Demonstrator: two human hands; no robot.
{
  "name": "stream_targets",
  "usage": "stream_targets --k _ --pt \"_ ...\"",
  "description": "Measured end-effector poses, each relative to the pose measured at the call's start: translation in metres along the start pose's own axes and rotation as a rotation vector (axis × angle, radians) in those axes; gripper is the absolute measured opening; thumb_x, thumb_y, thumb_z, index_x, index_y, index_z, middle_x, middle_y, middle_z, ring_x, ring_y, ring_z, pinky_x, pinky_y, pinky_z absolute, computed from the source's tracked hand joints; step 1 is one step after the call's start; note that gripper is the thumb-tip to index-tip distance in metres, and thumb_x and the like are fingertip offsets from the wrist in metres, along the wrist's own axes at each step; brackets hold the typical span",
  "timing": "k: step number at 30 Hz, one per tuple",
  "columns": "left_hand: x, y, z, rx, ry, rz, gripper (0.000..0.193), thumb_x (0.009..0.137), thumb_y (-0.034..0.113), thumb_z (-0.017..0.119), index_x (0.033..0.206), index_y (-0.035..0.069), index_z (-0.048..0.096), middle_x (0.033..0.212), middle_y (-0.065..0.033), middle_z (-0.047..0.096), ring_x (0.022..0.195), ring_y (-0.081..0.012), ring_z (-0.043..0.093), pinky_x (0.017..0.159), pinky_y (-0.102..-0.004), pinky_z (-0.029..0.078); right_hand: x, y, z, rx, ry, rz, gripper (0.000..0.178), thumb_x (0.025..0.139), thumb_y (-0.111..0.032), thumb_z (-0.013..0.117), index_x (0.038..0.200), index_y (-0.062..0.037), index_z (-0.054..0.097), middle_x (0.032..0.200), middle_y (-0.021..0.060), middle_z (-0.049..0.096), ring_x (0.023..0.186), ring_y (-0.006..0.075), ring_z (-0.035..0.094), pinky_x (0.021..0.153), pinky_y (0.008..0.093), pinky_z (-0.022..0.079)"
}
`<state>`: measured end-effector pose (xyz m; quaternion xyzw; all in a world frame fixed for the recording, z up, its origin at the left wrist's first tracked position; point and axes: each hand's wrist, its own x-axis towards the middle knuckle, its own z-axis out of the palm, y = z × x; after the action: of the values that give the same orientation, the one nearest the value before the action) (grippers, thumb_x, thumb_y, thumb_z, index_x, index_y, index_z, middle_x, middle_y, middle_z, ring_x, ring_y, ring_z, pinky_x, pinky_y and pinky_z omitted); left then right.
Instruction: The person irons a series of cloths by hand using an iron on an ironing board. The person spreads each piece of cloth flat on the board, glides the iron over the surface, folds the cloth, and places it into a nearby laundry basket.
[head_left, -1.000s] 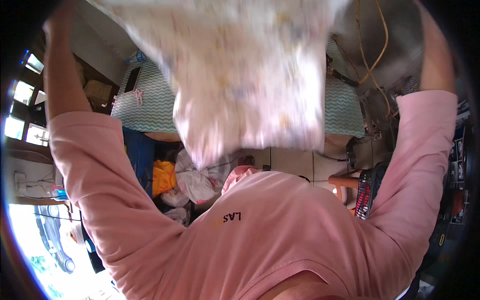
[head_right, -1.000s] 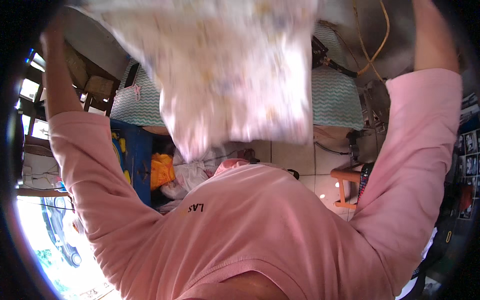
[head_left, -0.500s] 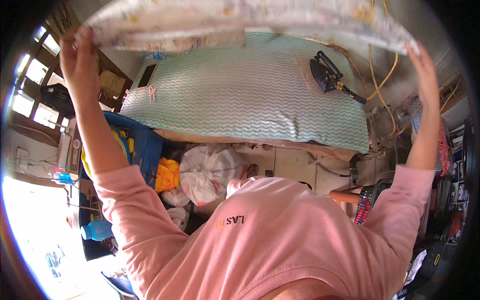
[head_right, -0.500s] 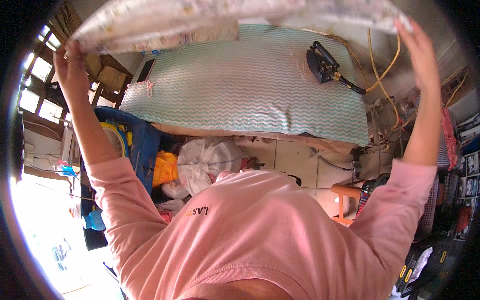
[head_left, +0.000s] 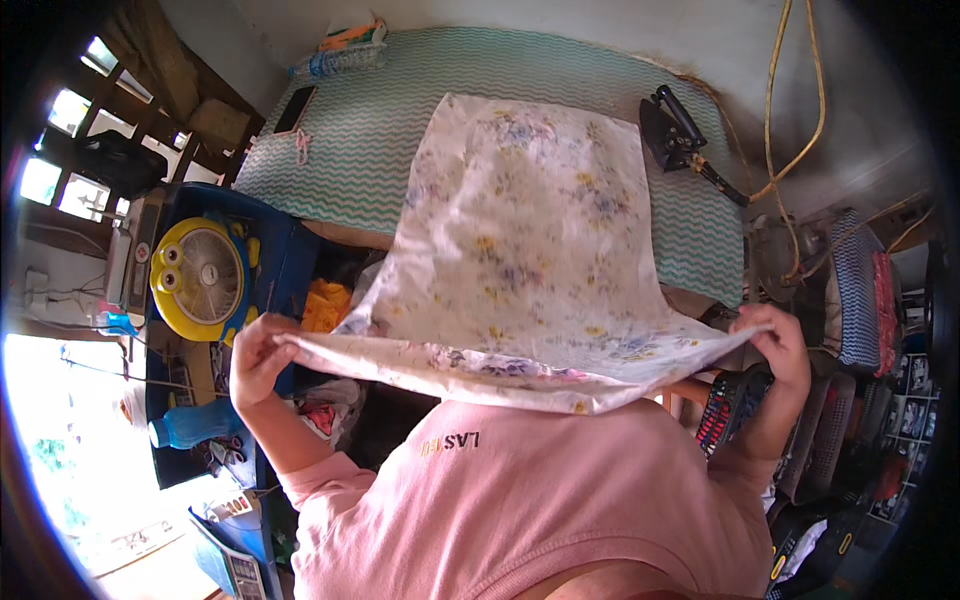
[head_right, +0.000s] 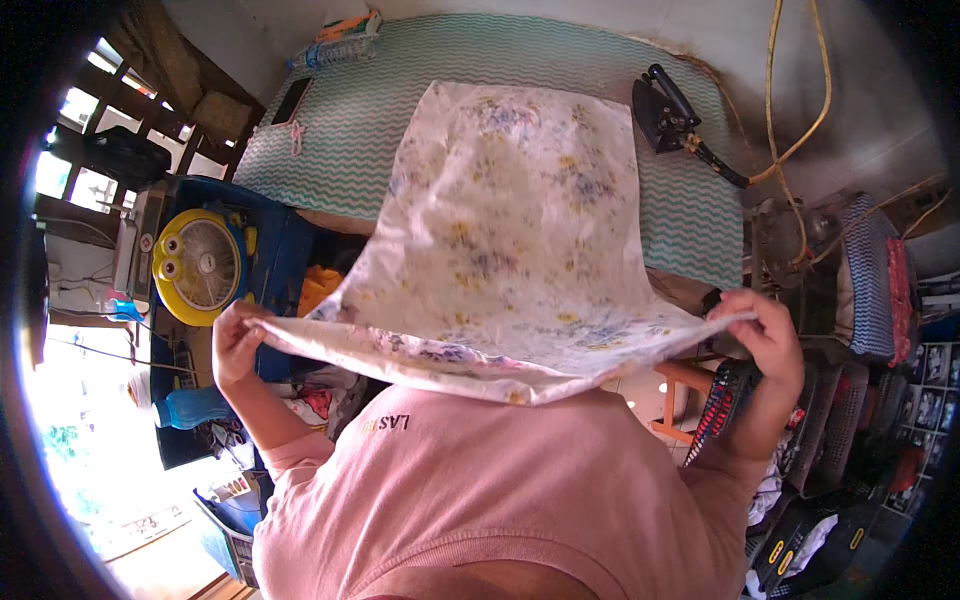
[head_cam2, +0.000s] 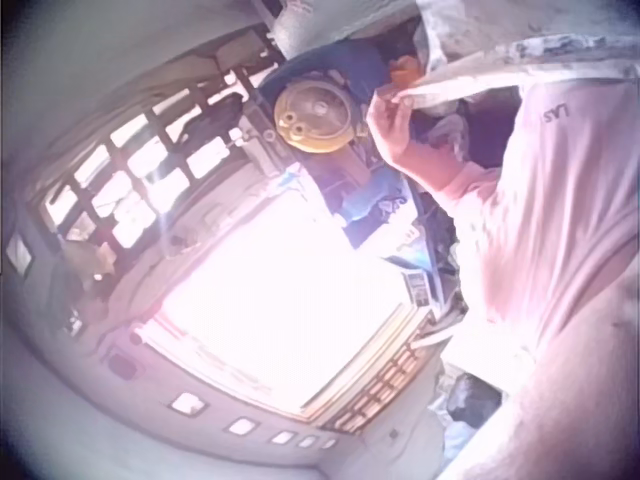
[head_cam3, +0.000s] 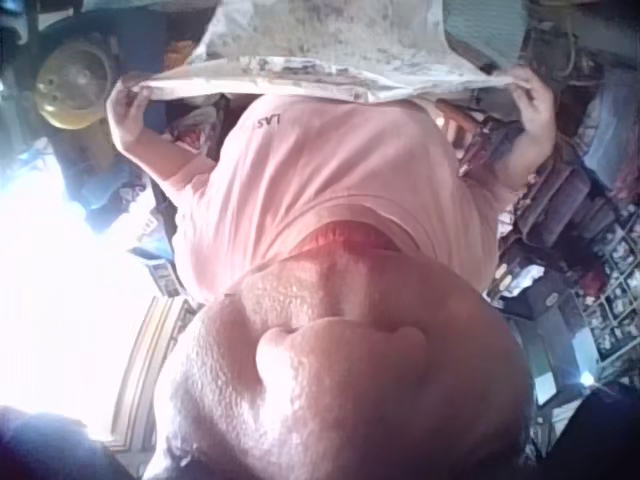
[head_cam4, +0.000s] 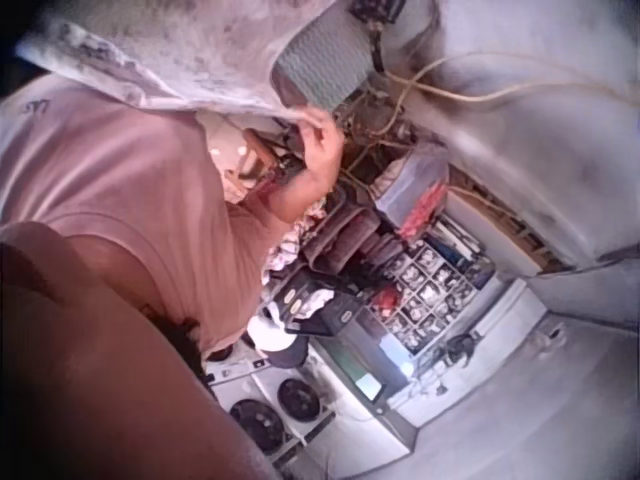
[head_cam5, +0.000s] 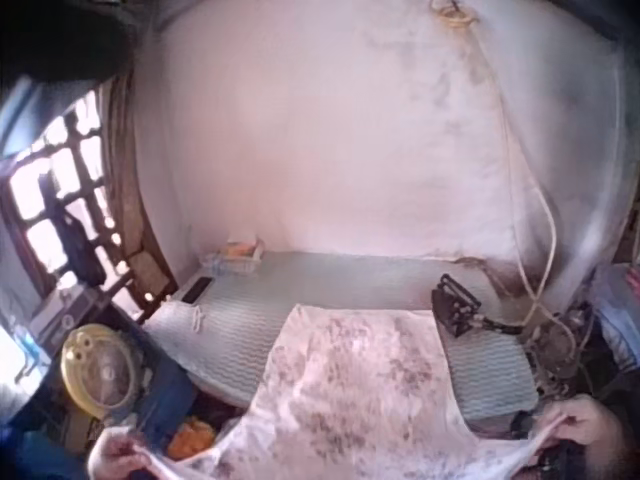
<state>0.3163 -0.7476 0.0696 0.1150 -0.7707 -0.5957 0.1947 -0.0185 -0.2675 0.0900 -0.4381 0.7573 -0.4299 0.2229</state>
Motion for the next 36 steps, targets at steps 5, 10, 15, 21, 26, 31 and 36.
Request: stream_targets --k 5,10,15,21,26,31,36 --pt "0.103 -0.038 0.015 0.166 -0.009 -0.119 0.014 0.077 0.005 0.053 0.089 -0.002 0.053 0.077 -0.0009 0.053 0.070 -0.0062 0.047 0.062 -0.0193 0.038 0.078 0.060 0.006 0.163 0.345 0.244 0.014 0.081 -0.011 0.051 0.092 -0.0025 0.054 0.086 0.0013 0.054 0.078 0.0088 0.050 0.069 0.0214 0.039" --pt "0.242 -0.109 0.030 -0.012 0.097 -0.038 0.017 0.082 0.012 0.049 0.094 0.001 0.050 0.077 -0.0008 0.052 0.072 -0.0070 0.046 0.064 -0.0205 0.037 0.194 0.137 -0.004 0.401 0.612 0.370 0.023 0.083 -0.022 0.052 0.098 -0.0054 0.054 0.085 -0.0008 0.054 0.076 0.0068 0.047 0.068 0.0224 0.039" --pt "0.344 -0.181 0.055 -0.051 0.029 -0.199 0.024 0.082 0.018 0.049 0.100 0.002 0.049 0.088 -0.0026 0.054 0.077 -0.0101 0.049 0.066 -0.0241 0.040 0.274 0.238 -0.011 -0.097 0.679 0.416 0.032 0.079 -0.025 0.053 0.095 0.0021 0.052 0.081 0.0102 0.055 0.069 0.0151 0.048 0.065 0.0276 0.039" --pt "0.395 -0.241 0.084 0.262 -0.013 -0.266 0.040 0.072 0.019 0.062 0.103 -0.002 0.049 0.084 -0.0077 0.056 0.075 -0.0134 0.053 0.061 -0.0268 0.044 0.320 0.279 0.006 -0.249 0.632 0.573 0.042 0.079 -0.024 0.053 0.107 0.0062 0.046 0.099 0.0193 0.054 0.090 0.0257 0.051 0.076 0.0306 0.039" --pt "0.412 -0.249 0.085 0.318 -0.272 -0.404 0.047 0.065 0.018 0.067 0.104 -0.002 0.050 0.093 -0.0123 0.057 0.083 -0.0180 0.054 0.069 -0.0300 0.044 0.320 0.308 0.002 -0.355 0.447 0.557 0.050 0.071 -0.028 0.061 0.108 0.0036 0.049 0.109 0.0202 0.049 0.102 0.0303 0.047 0.086 0.0331 0.037" --pt "0.415 -0.259 0.076 0.401 -0.325 -0.425 0.049 0.067 0.021 0.069 0.104 -0.004 0.049 0.090 -0.0110 0.059 0.081 -0.0167 0.055 0.070 -0.0281 0.044 0.334 0.292 0.008 -0.529 0.214 0.456 0.046 0.067 -0.027 0.063 0.102 0.0015 0.053 0.110 0.0199 0.047 0.103 0.0300 0.045 0.087 0.0334 0.036" --pt "0.413 -0.231 0.087 -0.096 -0.595 -0.569 0.034 0.069 0.019 0.066 0.097 0.002 0.057 0.091 -0.0066 0.059 0.080 -0.0159 0.055 0.070 -0.0279 0.043 0.344 0.289 0.012 -0.710 0.053 0.434 0.039 0.064 -0.021 0.063 0.092 0.0039 0.055 0.101 0.0172 0.049 0.097 0.0297 0.047 0.084 0.0331 0.038"
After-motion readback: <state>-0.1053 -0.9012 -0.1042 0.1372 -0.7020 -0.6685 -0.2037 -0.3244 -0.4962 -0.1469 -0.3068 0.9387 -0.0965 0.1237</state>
